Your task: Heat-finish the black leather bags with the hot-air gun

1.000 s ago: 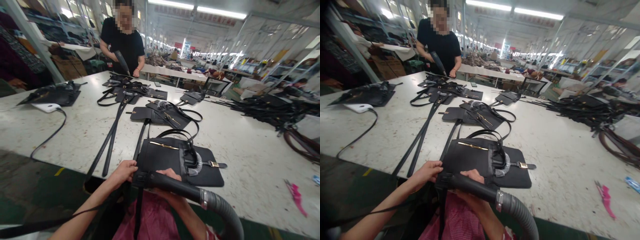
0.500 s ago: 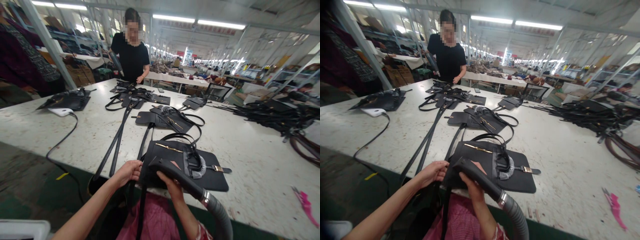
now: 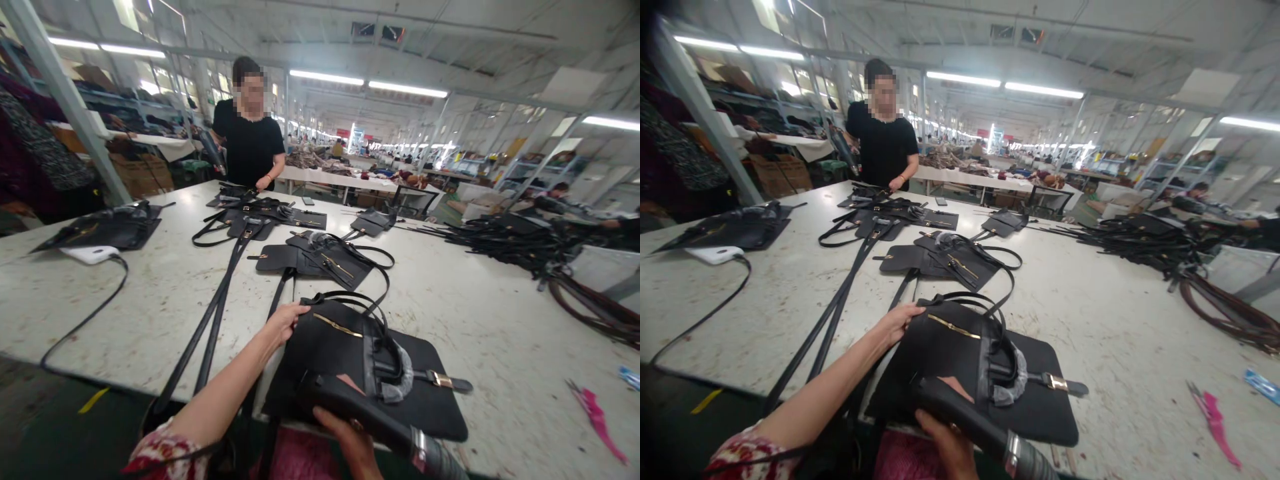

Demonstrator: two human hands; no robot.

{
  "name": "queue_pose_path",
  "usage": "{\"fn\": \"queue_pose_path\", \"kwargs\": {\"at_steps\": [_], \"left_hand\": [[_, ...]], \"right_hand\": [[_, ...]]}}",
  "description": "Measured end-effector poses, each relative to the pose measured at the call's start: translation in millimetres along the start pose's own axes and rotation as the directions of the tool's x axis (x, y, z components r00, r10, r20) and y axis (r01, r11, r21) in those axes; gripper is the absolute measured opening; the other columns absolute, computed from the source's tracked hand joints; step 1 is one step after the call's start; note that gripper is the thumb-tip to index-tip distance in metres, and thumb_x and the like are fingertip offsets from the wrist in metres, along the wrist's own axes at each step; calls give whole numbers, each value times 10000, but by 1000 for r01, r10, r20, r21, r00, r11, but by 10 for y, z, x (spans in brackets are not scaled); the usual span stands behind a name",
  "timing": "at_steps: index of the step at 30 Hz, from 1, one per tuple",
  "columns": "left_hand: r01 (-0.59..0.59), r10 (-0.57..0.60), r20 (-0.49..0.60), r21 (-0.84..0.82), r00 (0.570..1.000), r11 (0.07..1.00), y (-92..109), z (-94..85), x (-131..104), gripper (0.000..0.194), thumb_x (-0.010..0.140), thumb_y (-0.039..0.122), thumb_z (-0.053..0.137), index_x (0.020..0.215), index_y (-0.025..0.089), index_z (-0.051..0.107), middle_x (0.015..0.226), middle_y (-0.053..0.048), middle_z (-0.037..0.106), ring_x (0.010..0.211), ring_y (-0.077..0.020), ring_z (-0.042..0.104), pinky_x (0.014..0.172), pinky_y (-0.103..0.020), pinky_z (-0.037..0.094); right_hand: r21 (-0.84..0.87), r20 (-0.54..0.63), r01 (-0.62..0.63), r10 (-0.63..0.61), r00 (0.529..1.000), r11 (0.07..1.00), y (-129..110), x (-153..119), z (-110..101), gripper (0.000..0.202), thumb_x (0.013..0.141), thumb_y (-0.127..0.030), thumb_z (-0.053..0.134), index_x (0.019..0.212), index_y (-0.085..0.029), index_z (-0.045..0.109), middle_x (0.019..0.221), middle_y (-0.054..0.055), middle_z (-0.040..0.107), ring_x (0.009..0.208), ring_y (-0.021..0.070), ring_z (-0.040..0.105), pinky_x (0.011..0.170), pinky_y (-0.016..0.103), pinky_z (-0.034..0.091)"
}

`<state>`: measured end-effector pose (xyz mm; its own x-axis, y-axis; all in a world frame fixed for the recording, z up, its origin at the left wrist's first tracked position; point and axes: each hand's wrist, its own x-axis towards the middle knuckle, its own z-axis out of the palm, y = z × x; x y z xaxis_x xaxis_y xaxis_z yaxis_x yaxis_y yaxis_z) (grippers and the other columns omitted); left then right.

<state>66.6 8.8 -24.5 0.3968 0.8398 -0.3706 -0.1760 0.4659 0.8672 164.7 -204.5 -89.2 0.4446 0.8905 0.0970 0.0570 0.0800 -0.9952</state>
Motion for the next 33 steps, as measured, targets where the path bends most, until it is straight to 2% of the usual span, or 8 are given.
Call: {"fn": "queue_pose_path", "kwargs": {"at_steps": [4, 7, 14, 17, 23, 25, 29, 33], "left_hand": [[-82, 84, 53, -25, 995, 996, -31, 31, -195, 355, 555, 158, 756, 896, 120, 666, 600, -12, 680, 526, -144, 624, 525, -233, 472], [-124, 125, 74, -20, 989, 992, -35, -43, -300, 435, 569, 178, 765, 989, 111, 676, 751, -60, 738, 654, -194, 680, 620, -276, 515], [-68, 74, 166, -42, 983, 997, -129, -228, -340, 436, 630, 170, 733, 1060, 130, 675, 883, -72, 754, 730, -206, 701, 724, -303, 530], [-44, 55, 168, -71, 984, 997, -209, -292, -355, 417, 646, 152, 713, 1062, 134, 680, 909, -75, 753, 736, -203, 700, 708, -291, 530], [-31, 53, 143, -155, 988, 987, -401, -348, -382, 443, 659, 168, 697, 1101, 141, 682, 979, -89, 742, 846, -233, 689, 733, -302, 528], [-36, 57, 128, -160, 990, 986, -450, -340, -391, 522, 656, 167, 702, 1174, 160, 646, 1005, -82, 737, 833, -223, 688, 730, -298, 527], [-90, 98, 46, -154, 994, 984, -494, -326, -409, 678, 642, 146, 707, 1296, 228, 549, 1057, -42, 716, 707, -146, 667, 632, -235, 507], [-95, 110, 119, -126, 987, 988, -500, -345, -415, 600, 649, 155, 702, 1238, 210, 604, 881, -22, 726, 571, -100, 600, 567, -211, 472]], "right_hand": [[18, 40, 9, -10, 999, 1000, -93, 7, -117, 339, 643, -326, 775, 966, -258, 696, 957, 14, 693, 937, 258, 638, 893, 362, 517], [23, 27, 54, -55, 998, 998, -235, 114, -179, 333, 668, -334, 760, 985, -268, 682, 947, 1, 691, 928, 243, 635, 910, 357, 505], [-55, -106, 178, -183, 977, 983, -409, 761, -180, 286, 678, -347, 756, 939, -281, 660, 944, -4, 684, 913, 237, 623, 917, 398, 487], [-35, -30, 204, -205, 978, 978, -395, 942, -94, 265, 657, -340, 773, 892, -284, 665, 905, -13, 689, 888, 233, 624, 882, 384, 498], [113, 159, 191, -208, 965, 975, -319, 1028, 262, 281, 648, -309, 773, 897, -229, 670, 868, -4, 694, 816, 208, 627, 820, 354, 504], [137, 136, 191, -210, 968, 972, -269, 1102, 386, 277, 652, -310, 770, 895, -224, 667, 849, -7, 689, 801, 201, 624, 807, 348, 502], [120, -26, 137, -135, 991, 983, -167, 1268, 477, 253, 663, -320, 761, 885, -234, 674, 864, 2, 693, 846, 223, 625, 869, 395, 485], [80, -29, 36, -34, 999, 996, -91, 1241, 391, 310, 616, -327, 784, 898, -247, 682, 888, 0, 699, 901, 251, 623, 932, 428, 462]]}}
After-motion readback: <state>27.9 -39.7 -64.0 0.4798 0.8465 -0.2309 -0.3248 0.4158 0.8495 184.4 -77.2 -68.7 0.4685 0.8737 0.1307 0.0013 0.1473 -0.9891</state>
